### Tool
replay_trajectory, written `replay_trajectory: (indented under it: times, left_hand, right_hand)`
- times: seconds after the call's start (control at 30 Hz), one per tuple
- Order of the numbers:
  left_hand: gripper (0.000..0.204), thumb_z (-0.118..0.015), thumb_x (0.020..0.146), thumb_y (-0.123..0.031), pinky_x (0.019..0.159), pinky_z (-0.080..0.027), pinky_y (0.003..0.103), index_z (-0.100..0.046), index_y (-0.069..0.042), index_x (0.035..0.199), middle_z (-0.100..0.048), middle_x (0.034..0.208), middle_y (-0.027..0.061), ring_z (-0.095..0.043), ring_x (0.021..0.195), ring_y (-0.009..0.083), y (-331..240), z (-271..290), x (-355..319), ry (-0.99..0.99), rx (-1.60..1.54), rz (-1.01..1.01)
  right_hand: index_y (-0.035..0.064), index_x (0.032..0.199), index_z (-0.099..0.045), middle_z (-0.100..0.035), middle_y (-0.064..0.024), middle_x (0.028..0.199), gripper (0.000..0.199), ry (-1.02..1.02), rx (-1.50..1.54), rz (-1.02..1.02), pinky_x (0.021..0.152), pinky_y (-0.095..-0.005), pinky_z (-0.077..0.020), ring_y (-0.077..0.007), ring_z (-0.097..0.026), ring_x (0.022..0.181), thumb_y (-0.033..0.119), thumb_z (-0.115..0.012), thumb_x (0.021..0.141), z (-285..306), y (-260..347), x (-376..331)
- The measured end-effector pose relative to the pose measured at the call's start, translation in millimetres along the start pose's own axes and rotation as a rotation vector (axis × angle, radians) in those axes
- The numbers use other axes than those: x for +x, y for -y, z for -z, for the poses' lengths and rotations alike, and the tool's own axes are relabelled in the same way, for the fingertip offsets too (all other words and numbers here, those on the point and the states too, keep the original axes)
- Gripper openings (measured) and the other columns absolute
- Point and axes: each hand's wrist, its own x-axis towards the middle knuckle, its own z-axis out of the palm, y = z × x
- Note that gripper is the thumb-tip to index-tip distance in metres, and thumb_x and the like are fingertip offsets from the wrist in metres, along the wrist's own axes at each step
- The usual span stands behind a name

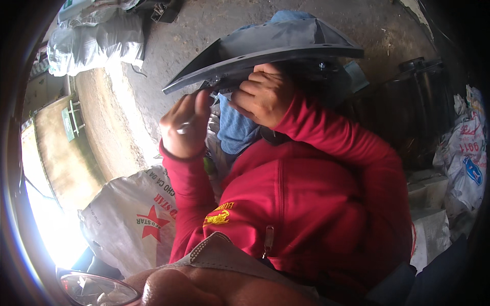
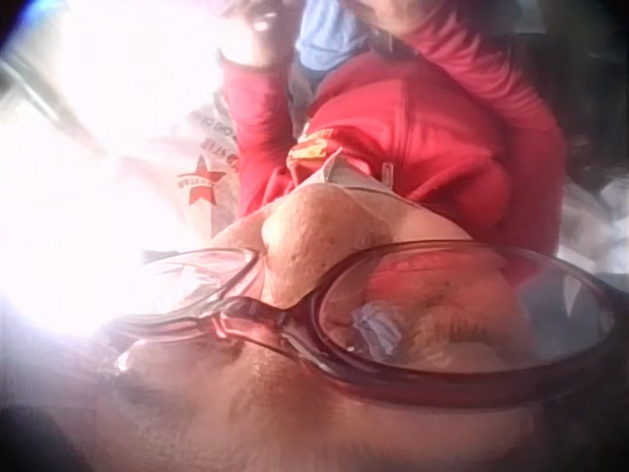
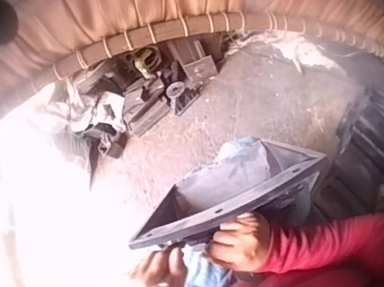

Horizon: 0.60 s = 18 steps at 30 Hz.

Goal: The person sits on the floor and uses a wrench to tighten bolts on a black metal part. They then pick up a circular metal component and attach it to the first part, continuing to tighten the assembly.

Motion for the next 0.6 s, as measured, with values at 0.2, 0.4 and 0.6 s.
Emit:
replay_trajectory:
  times: [0.2, 0.4, 0.6]
  left_hand:
    - [0.023, -0.055, 0.1, -0.022, 0.057, -0.053, 0.034, -0.067, -0.003, 0.091, -0.063, 0.069, 0.0067, -0.064, 0.06, 0.0224, 19.9, -13.2, -1.2, 0.01, -0.436, 0.264]
    - [0.051, -0.045, 0.104, -0.04, 0.062, -0.059, 0.038, -0.064, 0.008, 0.108, -0.071, 0.088, 0.0218, -0.071, 0.071, 0.0311, 85.3, -42.7, -52.0, -0.155, -1.48, 0.712]
    - [0.051, -0.044, 0.105, -0.034, 0.064, -0.057, 0.032, -0.068, 0.011, 0.105, -0.073, 0.087, 0.0206, -0.071, 0.07, 0.0248, 7.3, 8.0, -15.6, -0.017, -0.404, 0.45]
  right_hand:
    - [0.0123, 0.072, -0.06, -0.052, -0.0006, 0.063, 0.015, 0.004, -0.021, 0.017, 0.077, -0.0337, -0.0447, -0.0188, -0.056, 0.063, 0.017, -0.073, 0.077, 4.9, -6.2, 1.5]
    - [0.0129, 0.069, -0.056, -0.051, 0.0003, 0.062, 0.019, -0.05, 0.042, 0.048, 0.076, -0.0321, -0.0436, -0.0172, -0.055, 0.061, 0.017, -0.073, 0.076, -1.8, -6.1, -1.9]
    - [0.0128, 0.071, -0.059, -0.052, 0.0003, 0.063, 0.014, -0.019, 0.029, 0.045, 0.078, -0.0322, -0.0431, -0.0169, -0.056, 0.064, 0.019, -0.071, 0.075, -2.4, -6.5, 0.8]
